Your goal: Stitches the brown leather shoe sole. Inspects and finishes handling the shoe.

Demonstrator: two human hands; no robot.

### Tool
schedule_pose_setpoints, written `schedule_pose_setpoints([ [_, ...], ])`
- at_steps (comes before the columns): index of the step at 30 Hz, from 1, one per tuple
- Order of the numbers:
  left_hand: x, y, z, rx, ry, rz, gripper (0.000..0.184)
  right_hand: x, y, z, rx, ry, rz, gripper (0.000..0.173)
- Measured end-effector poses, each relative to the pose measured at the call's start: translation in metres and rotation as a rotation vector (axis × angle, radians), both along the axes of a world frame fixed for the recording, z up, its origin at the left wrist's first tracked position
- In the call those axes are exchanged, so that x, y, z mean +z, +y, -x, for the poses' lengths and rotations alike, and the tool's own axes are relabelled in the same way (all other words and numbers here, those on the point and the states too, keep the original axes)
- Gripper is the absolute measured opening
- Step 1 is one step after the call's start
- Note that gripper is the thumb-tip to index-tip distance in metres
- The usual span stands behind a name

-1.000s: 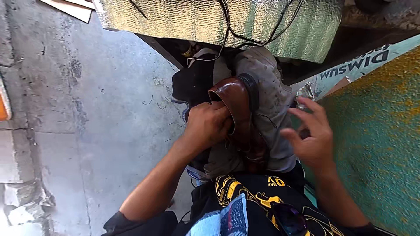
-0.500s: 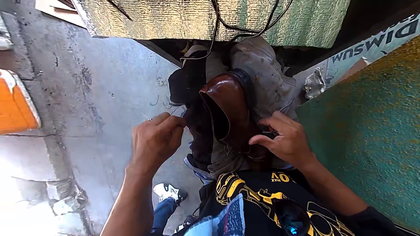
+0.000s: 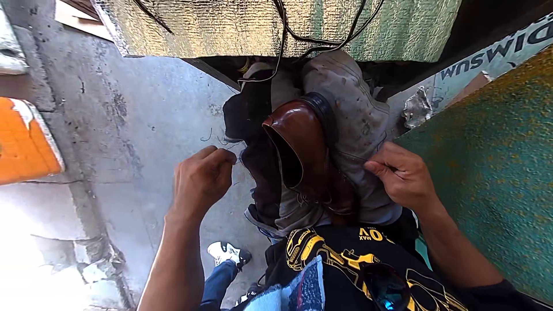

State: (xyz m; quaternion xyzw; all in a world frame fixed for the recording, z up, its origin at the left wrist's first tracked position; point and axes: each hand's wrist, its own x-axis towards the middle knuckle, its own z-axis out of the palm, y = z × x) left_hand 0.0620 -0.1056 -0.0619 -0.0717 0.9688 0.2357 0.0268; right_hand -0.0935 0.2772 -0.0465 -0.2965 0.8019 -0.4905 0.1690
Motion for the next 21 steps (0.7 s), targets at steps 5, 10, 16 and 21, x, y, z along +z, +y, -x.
schedule_pose_setpoints([
  [5, 0.024, 0.009, 0.004, -0.234, 0.121, -1.051, 0.025, 0.014, -0.007, 0.003, 0.153, -0.294, 0.468, 0.026],
  [10, 0.048, 0.047, 0.028, -0.288, 0.131, -1.328, 0.023, 0.022, -0.036, 0.001, -0.031, -0.156, 0.271, 0.018],
  [16, 0.058, 0.076, 0.052, -0.376, 0.156, -0.015, 0.03, 0.016, -0.05, -0.015, -0.063, 0.284, -0.312, 0.087],
  [21, 0.047, 0.076, 0.068, -0.452, 0.189, 0.047, 0.028, 0.01, -0.052, -0.015, -0.103, 0.315, -0.303, 0.075],
])
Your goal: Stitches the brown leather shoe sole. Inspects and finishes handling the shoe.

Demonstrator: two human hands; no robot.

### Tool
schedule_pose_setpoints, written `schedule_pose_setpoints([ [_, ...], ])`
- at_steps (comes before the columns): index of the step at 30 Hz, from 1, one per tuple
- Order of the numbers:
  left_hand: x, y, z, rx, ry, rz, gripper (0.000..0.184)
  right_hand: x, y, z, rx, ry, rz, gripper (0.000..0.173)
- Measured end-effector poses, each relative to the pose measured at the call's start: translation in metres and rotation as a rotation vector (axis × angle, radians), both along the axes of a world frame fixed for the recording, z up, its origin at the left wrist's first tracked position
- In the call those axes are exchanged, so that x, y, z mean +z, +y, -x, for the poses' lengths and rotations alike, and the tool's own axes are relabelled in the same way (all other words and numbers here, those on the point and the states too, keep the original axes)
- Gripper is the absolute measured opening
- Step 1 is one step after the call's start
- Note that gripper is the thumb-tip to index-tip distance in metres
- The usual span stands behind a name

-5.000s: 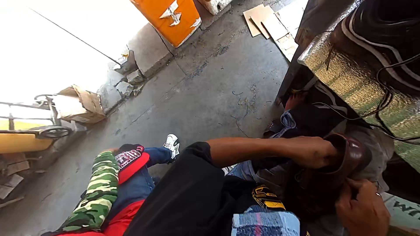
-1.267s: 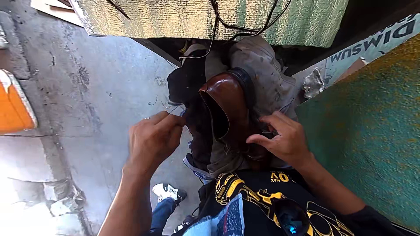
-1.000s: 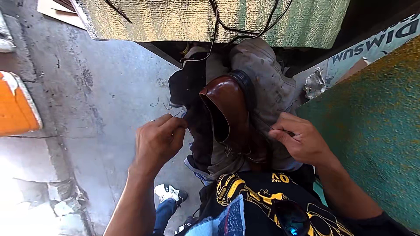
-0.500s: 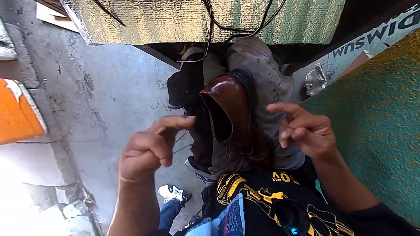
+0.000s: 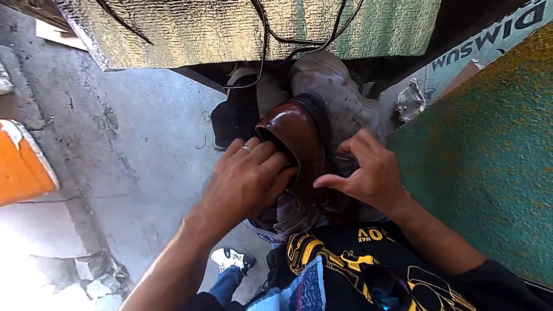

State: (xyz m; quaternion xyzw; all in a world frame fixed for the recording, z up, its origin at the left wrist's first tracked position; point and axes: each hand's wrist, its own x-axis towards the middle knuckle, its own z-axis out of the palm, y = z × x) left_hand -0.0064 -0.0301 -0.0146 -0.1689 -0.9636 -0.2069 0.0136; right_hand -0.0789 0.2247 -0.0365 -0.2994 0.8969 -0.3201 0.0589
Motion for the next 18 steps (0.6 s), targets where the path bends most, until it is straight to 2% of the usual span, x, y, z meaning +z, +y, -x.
schedule_pose_setpoints([
  [10, -0.018, -0.018, -0.002, -0.011, 0.031, -0.066, 0.042, -0.006, 0.0, 0.004, 0.005, 0.0, 0.022, 0.067],
  [18, -0.024, -0.019, -0.023, 0.031, 0.049, -0.105, 0.042, 0.0, -0.005, 0.004, 0.046, -0.046, -0.03, 0.057],
])
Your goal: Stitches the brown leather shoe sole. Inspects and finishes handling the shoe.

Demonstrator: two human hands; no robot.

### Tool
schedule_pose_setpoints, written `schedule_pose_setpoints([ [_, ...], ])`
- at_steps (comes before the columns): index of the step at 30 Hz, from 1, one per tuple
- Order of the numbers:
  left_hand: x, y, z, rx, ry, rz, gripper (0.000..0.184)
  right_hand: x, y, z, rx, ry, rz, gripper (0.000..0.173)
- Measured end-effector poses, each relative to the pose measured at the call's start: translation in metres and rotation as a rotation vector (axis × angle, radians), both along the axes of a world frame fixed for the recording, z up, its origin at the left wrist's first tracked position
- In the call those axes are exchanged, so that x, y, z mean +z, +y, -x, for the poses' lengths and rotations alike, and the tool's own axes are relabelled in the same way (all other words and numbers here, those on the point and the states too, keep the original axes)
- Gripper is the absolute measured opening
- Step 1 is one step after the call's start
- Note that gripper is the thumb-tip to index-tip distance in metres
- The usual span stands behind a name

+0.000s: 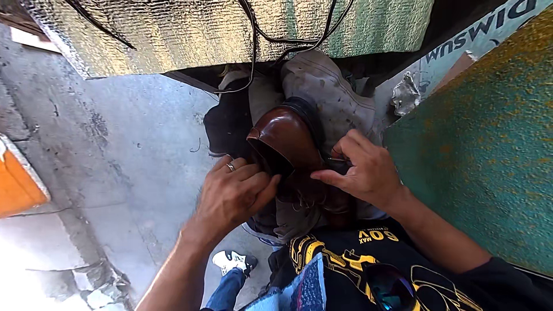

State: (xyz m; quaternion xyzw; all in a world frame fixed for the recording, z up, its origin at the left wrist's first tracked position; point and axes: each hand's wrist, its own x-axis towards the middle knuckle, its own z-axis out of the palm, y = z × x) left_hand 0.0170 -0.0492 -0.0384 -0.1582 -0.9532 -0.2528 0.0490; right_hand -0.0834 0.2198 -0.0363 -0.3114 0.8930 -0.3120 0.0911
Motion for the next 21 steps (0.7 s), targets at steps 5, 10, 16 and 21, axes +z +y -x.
schedule_pose_setpoints([
  [5, -0.005, -0.004, -0.009, 0.021, -0.014, -0.055, 0.044, 0.008, -0.006, 0.001, 0.035, -0.053, -0.064, 0.047],
  [10, -0.008, -0.013, -0.024, 0.032, -0.022, -0.078, 0.045, 0.01, -0.01, 0.005, 0.055, -0.114, -0.074, 0.039],
  [16, -0.01, -0.014, -0.041, 0.078, -0.016, -0.109, 0.046, 0.012, -0.014, 0.006, 0.065, -0.129, -0.1, 0.04],
  [21, -0.014, -0.01, -0.038, 0.129, -0.019, -0.113, 0.045, 0.011, -0.009, 0.01, 0.085, -0.123, -0.073, 0.045],
])
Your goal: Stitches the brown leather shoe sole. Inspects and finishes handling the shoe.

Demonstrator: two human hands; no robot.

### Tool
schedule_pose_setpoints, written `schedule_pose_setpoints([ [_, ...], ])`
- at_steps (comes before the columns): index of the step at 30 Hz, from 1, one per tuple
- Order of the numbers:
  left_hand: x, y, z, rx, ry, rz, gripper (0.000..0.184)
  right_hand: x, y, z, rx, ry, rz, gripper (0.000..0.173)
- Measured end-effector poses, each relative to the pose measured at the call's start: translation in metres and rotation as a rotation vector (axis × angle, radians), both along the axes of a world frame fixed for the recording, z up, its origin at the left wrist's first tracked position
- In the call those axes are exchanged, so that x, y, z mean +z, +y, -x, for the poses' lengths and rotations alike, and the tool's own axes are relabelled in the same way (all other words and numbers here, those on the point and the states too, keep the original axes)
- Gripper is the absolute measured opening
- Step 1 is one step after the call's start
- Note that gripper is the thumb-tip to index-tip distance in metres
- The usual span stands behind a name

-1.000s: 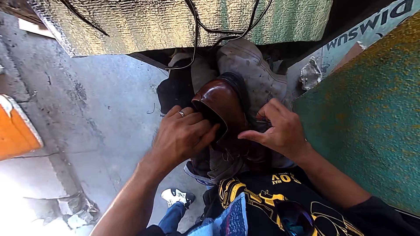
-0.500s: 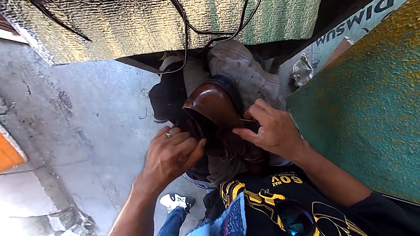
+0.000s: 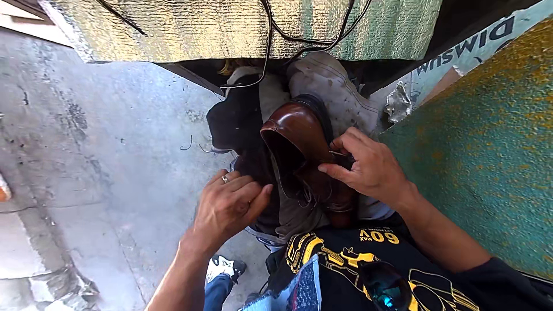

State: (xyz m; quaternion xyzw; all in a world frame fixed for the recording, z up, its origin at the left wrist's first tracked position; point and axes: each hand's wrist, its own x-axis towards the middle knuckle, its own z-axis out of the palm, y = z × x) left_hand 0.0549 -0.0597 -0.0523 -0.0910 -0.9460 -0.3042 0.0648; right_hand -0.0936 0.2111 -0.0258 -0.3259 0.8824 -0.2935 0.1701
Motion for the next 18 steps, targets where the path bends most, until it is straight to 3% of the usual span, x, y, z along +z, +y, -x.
schedule_pose_setpoints([
  [6, -0.002, 0.008, 0.011, 0.004, 0.004, 0.011, 0.043, -0.011, 0.011, -0.004, -0.013, 0.159, 0.087, 0.051],
  [12, -0.005, 0.012, 0.016, -0.023, 0.002, -0.016, 0.043, -0.017, 0.013, -0.009, -0.043, 0.2, 0.024, 0.067],
  [15, -0.007, 0.019, 0.007, 0.0, -0.02, -0.047, 0.054, -0.01, 0.016, -0.004, -0.034, 0.028, 0.04, 0.065],
  [18, -0.011, 0.034, 0.0, 0.107, 0.025, -0.07, 0.064, 0.006, 0.035, 0.033, -0.008, -0.408, 0.277, 0.035],
])
